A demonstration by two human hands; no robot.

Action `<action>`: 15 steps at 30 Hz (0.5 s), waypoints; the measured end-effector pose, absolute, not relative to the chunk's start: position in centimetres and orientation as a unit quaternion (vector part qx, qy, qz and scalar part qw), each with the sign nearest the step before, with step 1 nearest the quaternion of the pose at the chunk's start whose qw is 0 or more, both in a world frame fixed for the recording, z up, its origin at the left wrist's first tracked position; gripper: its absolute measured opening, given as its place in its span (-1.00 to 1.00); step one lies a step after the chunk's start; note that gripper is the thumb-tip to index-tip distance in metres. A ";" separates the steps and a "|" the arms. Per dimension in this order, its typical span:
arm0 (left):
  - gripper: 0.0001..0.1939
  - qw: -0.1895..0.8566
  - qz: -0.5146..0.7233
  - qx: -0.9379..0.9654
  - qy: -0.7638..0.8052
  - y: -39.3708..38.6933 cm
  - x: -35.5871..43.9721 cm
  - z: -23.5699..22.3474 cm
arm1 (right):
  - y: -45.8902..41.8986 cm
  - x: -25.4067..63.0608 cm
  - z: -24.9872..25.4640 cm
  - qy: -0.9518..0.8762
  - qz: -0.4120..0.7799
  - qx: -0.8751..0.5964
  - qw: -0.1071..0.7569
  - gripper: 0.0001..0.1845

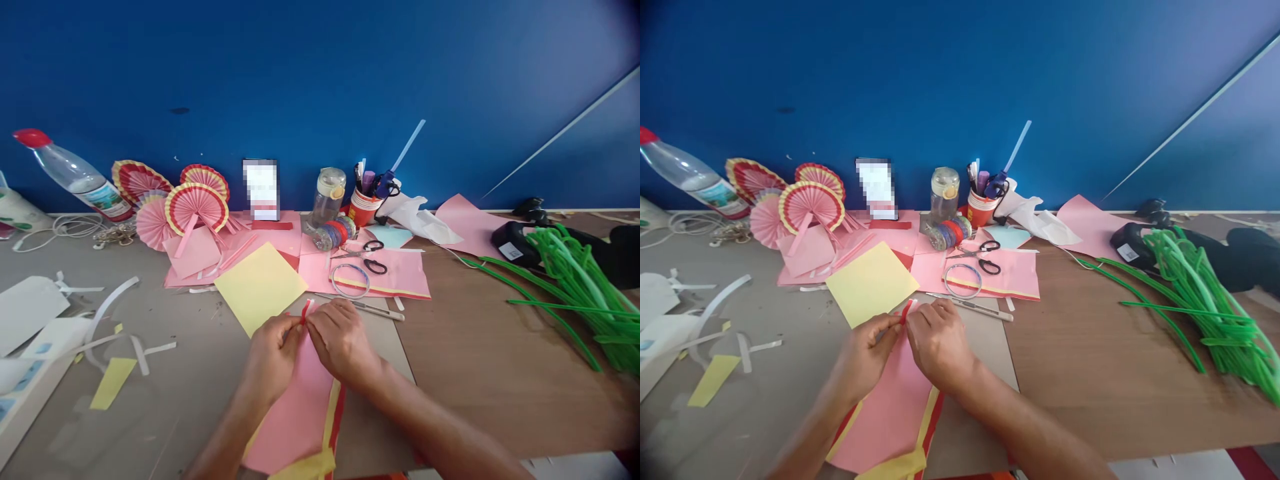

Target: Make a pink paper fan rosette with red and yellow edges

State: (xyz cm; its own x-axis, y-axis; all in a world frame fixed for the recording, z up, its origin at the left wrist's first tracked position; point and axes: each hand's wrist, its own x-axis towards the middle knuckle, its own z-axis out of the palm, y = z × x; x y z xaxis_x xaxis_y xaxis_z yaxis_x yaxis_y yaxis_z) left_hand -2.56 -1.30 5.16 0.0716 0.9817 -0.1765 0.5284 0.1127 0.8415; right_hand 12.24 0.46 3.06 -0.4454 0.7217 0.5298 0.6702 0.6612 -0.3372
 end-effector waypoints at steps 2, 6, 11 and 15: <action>-0.73 0.412 0.280 0.607 0.619 -1.2 -2.6 4.9 | 0.5 12.3 2.9 -0.850 0.036 -0.412 0.326 -0.76; -0.73 0.421 0.285 0.606 0.611 -1.1 -2.5 4.2 | 0.6 12.3 2.6 -0.853 0.042 -0.410 0.319 -0.75; -0.73 0.422 0.288 0.610 0.606 -0.9 -2.4 3.9 | 0.7 12.3 2.3 -0.853 0.051 -0.425 0.299 -0.76; -0.76 0.420 0.298 0.607 0.606 -0.7 -2.4 3.8 | 0.9 12.3 2.1 -0.848 0.082 -0.427 0.303 -0.77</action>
State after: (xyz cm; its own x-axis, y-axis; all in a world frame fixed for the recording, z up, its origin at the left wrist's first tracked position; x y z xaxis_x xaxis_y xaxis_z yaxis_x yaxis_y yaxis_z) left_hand -2.45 -0.70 3.84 0.0888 0.9851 -0.1470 0.4843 0.0863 0.8707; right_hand 12.30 0.86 2.14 -0.4521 0.7733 0.4445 0.6741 0.6225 -0.3975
